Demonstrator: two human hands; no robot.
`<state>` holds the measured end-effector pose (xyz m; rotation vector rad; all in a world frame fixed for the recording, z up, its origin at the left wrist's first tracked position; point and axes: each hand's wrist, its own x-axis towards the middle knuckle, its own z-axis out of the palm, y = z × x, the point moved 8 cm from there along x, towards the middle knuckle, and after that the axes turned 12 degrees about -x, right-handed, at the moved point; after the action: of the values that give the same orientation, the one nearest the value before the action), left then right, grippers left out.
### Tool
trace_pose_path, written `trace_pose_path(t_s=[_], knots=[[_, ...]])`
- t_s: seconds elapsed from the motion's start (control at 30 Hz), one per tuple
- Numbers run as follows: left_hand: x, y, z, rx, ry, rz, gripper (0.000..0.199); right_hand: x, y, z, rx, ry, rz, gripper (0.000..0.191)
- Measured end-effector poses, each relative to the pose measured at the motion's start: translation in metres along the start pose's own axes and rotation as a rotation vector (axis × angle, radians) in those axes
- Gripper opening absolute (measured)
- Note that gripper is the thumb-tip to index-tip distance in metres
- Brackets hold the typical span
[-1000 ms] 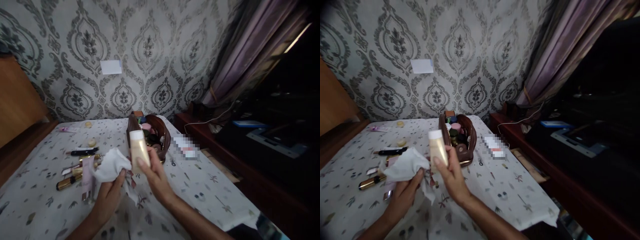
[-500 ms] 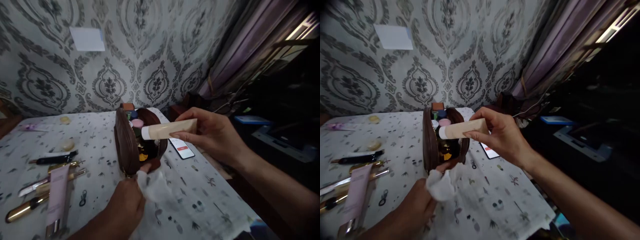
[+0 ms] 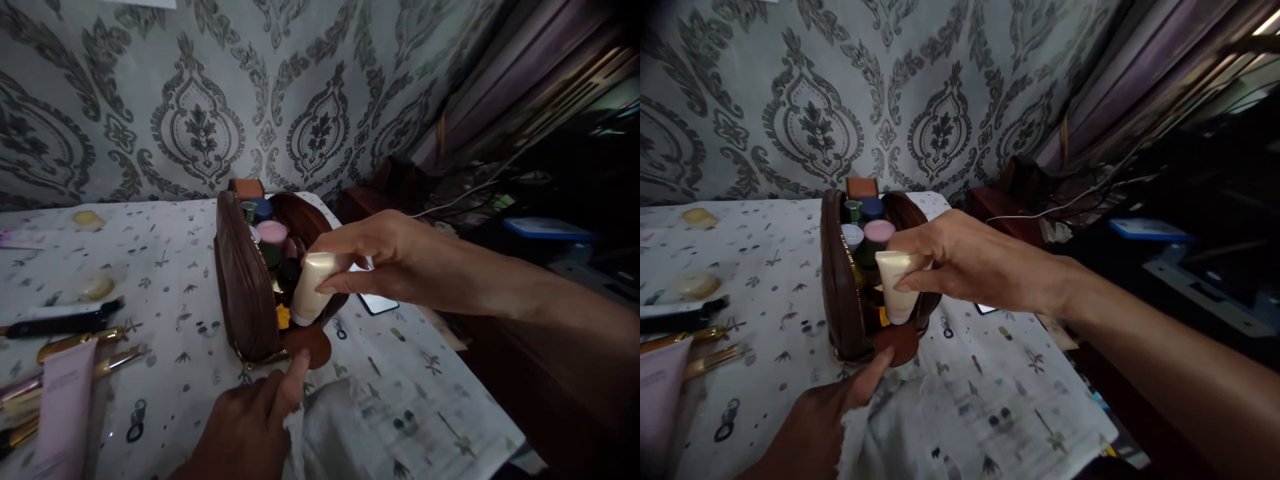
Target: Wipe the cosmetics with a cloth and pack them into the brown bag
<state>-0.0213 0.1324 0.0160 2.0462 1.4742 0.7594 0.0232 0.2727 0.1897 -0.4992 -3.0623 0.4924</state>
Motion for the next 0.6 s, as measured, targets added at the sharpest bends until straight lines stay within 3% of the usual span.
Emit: trace_pose_path(t_s=[0.17, 0.37, 0.6], knots=[[-0.002, 0.002, -0.005, -0.013, 0.013, 0.024, 0.078, 0.002, -0.001, 0.013, -0.057, -0.055, -0.028, 0.017], [-0.002, -0.001, -0.022, -0.008, 0.088, -0.01, 0.073, -0.001, 0.003, 0.014, -0.126, -0.046, 0.048, 0.008], [0.013, -0.014, -0.016, 0.02, 0.153, -0.012, 0.062, -0.003, 0.003, 0.011, -0.191, -0.051, 0.023, 0.004]])
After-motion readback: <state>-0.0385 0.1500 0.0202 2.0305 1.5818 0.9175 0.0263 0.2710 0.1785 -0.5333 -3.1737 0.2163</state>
